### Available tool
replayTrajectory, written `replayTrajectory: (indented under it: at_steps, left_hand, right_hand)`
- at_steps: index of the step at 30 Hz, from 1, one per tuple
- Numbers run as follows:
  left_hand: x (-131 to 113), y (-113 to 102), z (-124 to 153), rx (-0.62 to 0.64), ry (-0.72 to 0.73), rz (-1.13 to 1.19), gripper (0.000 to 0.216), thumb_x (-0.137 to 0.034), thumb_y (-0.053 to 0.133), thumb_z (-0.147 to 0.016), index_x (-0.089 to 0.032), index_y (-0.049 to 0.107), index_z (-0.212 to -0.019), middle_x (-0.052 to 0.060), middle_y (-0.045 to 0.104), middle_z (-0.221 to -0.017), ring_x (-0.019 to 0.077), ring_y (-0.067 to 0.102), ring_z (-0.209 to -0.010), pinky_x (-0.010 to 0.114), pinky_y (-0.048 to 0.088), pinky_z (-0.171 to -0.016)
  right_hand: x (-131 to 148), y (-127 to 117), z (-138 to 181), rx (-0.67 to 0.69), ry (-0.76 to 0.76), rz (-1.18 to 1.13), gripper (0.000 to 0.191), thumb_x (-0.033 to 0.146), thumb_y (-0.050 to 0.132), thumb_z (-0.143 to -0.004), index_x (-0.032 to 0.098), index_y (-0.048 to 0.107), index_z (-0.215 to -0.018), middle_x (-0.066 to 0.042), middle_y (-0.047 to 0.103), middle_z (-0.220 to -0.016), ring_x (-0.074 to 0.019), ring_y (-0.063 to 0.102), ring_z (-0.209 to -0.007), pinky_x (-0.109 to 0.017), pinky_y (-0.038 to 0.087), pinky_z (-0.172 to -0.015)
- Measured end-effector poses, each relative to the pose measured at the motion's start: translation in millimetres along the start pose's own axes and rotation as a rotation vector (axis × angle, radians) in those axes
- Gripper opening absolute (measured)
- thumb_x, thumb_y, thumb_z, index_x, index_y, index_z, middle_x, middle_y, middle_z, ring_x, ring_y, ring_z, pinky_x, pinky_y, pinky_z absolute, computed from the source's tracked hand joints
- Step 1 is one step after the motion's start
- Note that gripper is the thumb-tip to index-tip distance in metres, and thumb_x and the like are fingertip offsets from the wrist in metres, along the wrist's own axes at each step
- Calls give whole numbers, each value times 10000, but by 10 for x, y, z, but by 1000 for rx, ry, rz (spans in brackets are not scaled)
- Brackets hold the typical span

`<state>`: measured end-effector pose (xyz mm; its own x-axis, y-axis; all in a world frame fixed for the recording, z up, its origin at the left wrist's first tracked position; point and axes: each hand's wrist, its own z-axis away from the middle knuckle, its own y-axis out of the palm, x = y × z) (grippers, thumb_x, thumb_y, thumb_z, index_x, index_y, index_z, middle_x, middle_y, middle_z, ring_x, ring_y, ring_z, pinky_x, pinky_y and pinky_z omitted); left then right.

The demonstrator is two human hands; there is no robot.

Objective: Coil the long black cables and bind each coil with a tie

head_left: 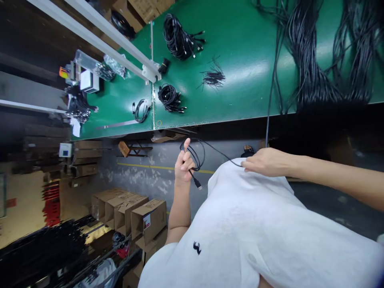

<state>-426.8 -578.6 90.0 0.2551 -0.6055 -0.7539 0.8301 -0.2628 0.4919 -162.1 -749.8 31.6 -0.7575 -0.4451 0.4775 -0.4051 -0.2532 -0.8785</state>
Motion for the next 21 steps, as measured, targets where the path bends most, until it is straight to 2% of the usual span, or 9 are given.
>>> replayTrajectory:
  at_steps: [3, 5, 7, 11, 16, 19, 21]
  left_hand:
    - [179, 128, -31, 101, -79, -242, 377, -340, 663, -860, -171, 608, -1192, 3, 687, -730, 69, 642, -571, 122, 467, -499]
    - [335, 226, -37, 208, -158, -390, 372, -382, 692, -831, -138, 631, -1104, 74, 729, -862, 147, 705, -765, 213, 550, -676]
    - [473, 291, -41, 325, -258, -476, 356, -410, 684, -834, -119, 636, -1033, 103, 736, -887, 175, 709, -791, 275, 557, -747]
    - [583, 271, -61, 473, -479, -482, 384, -449, 684, -821, -94, 638, -960, 109, 731, -769, 177, 692, -643, 286, 550, -646]
    - [565, 267, -106, 483, -675, -357, 434, -460, 772, -717, -88, 652, -906, 85, 706, -695, 167, 663, -561, 259, 528, -554]
    - [573, 365, -138, 470, -677, -280, 390, -435, 780, -701, -98, 651, -850, 14, 607, -537, 127, 574, -435, 213, 455, -432]
    - [569, 440, -160, 413, -650, -224, 299, -381, 738, -752, -106, 653, -835, -37, 503, -463, 81, 471, -358, 175, 374, -365]
  right_hand:
    - [158, -278, -320, -12, -150, -84, 320, 260, 328, -1003, 191, 622, -896, -43, 644, -777, -129, 506, -599, -285, 234, -560]
    - [115, -354, -467, -52, -165, -130, 299, 270, 358, -997, 197, 635, -915, -40, 647, -823, -129, 527, -652, -274, 252, -572]
    - [23, -384, -541, -62, -139, -157, 280, 270, 387, -988, 199, 648, -918, -37, 639, -840, -129, 535, -685, -267, 271, -589]
    - [-179, -437, -497, -3, -33, -262, 288, 333, 448, -969, 181, 655, -840, -33, 615, -820, -129, 528, -692, -263, 313, -631]
    - [-386, -429, -428, -57, 64, -410, 318, 371, 451, -964, 180, 667, -830, -27, 619, -815, -136, 533, -725, -257, 330, -664]
    - [-449, -385, -479, -114, 48, -436, 303, 374, 467, -955, 182, 678, -852, -26, 635, -822, -140, 538, -741, -258, 327, -673]
    - [-458, -374, -511, -150, 32, -452, 307, 380, 459, -959, 185, 678, -871, -26, 648, -841, -142, 546, -761, -258, 331, -686]
